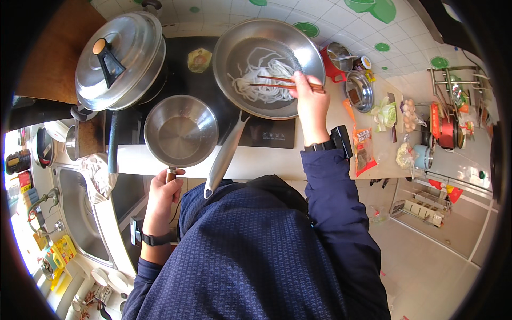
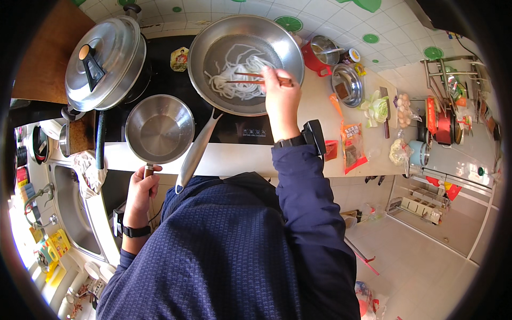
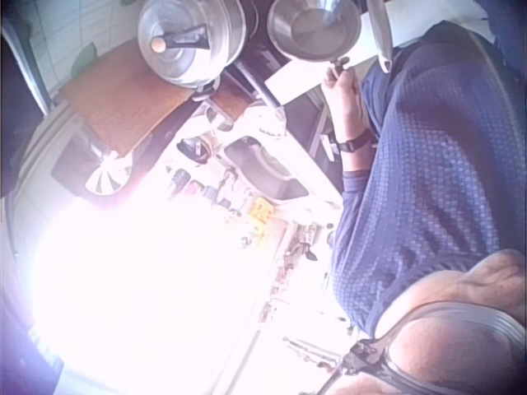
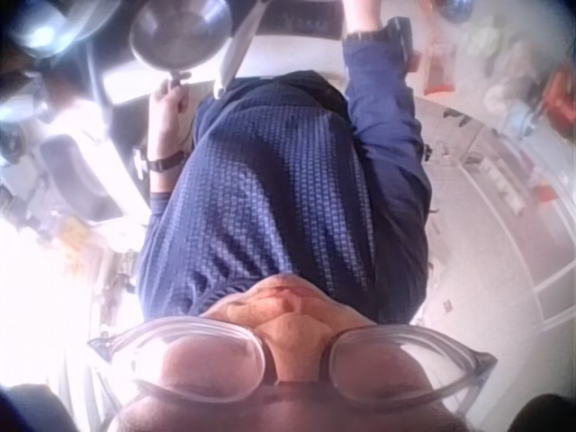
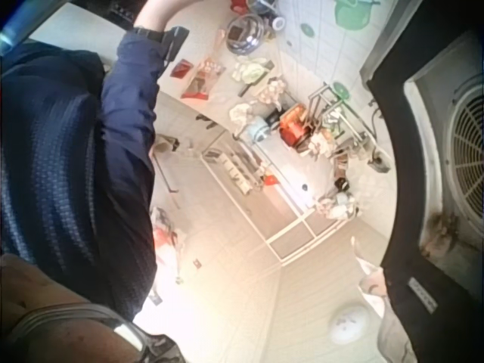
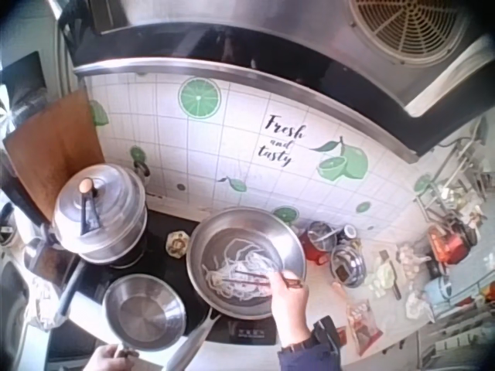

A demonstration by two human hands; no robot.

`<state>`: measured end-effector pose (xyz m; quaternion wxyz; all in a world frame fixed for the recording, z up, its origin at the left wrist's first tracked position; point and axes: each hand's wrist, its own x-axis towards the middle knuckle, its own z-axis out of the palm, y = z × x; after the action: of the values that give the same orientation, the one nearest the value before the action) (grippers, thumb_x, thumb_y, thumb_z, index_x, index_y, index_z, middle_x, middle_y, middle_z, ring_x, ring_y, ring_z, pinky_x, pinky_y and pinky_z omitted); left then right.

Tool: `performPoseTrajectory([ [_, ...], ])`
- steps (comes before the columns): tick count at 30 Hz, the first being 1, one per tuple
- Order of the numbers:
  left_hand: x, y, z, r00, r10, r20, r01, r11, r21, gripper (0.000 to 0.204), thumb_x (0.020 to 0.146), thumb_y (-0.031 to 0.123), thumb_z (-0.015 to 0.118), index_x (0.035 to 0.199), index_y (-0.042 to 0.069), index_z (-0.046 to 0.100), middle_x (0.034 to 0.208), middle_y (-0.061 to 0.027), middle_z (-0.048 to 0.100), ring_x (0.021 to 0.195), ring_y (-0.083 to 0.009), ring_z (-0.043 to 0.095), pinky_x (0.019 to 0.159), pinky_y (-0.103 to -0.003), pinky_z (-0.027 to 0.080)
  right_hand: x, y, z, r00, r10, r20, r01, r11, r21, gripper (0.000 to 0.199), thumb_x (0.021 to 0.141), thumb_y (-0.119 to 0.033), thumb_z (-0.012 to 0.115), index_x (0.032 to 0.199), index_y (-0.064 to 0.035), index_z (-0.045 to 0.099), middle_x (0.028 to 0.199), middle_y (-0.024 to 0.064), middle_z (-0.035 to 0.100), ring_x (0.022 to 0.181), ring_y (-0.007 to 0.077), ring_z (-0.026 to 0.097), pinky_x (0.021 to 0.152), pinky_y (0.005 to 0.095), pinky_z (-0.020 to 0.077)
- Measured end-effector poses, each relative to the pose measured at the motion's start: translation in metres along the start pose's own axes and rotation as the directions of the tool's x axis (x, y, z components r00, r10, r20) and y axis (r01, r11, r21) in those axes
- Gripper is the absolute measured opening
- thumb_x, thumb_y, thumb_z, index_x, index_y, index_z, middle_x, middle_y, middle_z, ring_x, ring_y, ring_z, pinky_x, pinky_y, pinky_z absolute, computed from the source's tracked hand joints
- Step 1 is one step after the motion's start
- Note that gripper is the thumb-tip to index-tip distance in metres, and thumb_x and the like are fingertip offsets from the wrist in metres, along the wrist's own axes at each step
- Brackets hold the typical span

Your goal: The person unwraps a block of white noodles and places it in a small saucepan. They fill the pan with water at the sink, then transfer the noodles into a larger pan of boiling water on the stove. Using chopsticks, they stir and separate the noodles as they cook.

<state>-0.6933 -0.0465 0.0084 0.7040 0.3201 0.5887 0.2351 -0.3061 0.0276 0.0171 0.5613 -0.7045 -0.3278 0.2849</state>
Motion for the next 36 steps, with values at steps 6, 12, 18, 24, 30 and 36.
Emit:
performPoseTrajectory([
  [6,-0.001,-0.001,0.001,0.999,0.001,-0.037,-0.002,1.0,-0.027,0.021,0.086,0.006,0.057,0.105,-0.001,0.065,0.056,0.0028,0.047,0.045,-0.0061,0.038,0.044,-0.021,0.03,0.011,-0.001,-0.013,0.996,-0.016,0.087,0.029,0.988,-0.154,0.026,0.098,-0.023,0.067,0.093,0.0014,0.073,0.087,0.0064,0.073,0.076,0.0117,0.068,0.068,0.0255,0.0562],
  [12,-0.004,-0.002,-0.004,0.999,-0.009,-0.034,0.008,0.999,-0.033,0.02,0.086,0.005,0.056,0.104,-0.001,0.064,0.056,0.0027,0.047,0.045,-0.0061,0.038,0.044,-0.021,0.03,0.009,-0.007,-0.025,0.943,-0.262,0.207,0.312,0.912,-0.268,0.032,0.093,-0.023,0.073,0.076,0.002,0.064,0.068,0.0025,0.057,0.062,0.0107,0.051,0.059,0.0271,0.0405],
  [18,-0.003,-0.003,-0.003,0.999,-0.006,-0.034,0.005,1.0,-0.028,0.02,0.086,0.005,0.057,0.104,-0.001,0.064,0.057,0.0028,0.046,0.045,-0.006,0.037,0.044,-0.021,0.03,0.005,-0.014,-0.03,0.989,-0.017,0.144,0.049,0.975,-0.218,0.027,0.097,-0.024,0.068,0.091,0.0019,0.071,0.086,0.0058,0.071,0.073,0.0108,0.066,0.065,0.0249,0.0547],
  [24,-0.004,0.0,-0.003,0.999,-0.013,-0.038,0.012,1.0,-0.018,0.02,0.086,0.005,0.057,0.104,-0.001,0.064,0.057,0.0029,0.046,0.046,-0.0059,0.038,0.044,-0.021,0.03,0.009,-0.015,-0.033,0.996,-0.079,0.047,0.087,0.97,-0.229,0.029,0.098,-0.025,0.066,0.091,0.0023,0.07,0.086,0.0063,0.071,0.069,0.0109,0.065,0.063,0.0254,0.0551],
  [30,-0.004,-0.002,-0.003,0.999,0.002,-0.042,-0.003,0.999,-0.033,0.02,0.086,0.006,0.057,0.103,-0.001,0.064,0.056,0.003,0.046,0.045,-0.0058,0.037,0.044,-0.021,0.03,0.012,-0.012,-0.035,0.996,-0.019,0.086,0.034,0.984,-0.175,0.029,0.098,-0.025,0.066,0.09,0.0021,0.07,0.084,0.007,0.07,0.068,0.0113,0.065,0.062,0.0258,0.0562],
  [36,-0.003,-0.004,-0.005,0.999,0.001,-0.034,-0.001,1.0,-0.019,0.02,0.086,0.006,0.058,0.104,-0.001,0.064,0.057,0.0029,0.047,0.045,-0.0057,0.038,0.043,-0.021,0.029,0.013,-0.022,-0.034,0.996,-0.069,0.059,0.078,0.979,-0.189,0.031,0.098,-0.028,0.066,0.093,0.0018,0.071,0.083,0.0075,0.07,0.065,0.012,0.065,0.06,0.025,0.0561],
])
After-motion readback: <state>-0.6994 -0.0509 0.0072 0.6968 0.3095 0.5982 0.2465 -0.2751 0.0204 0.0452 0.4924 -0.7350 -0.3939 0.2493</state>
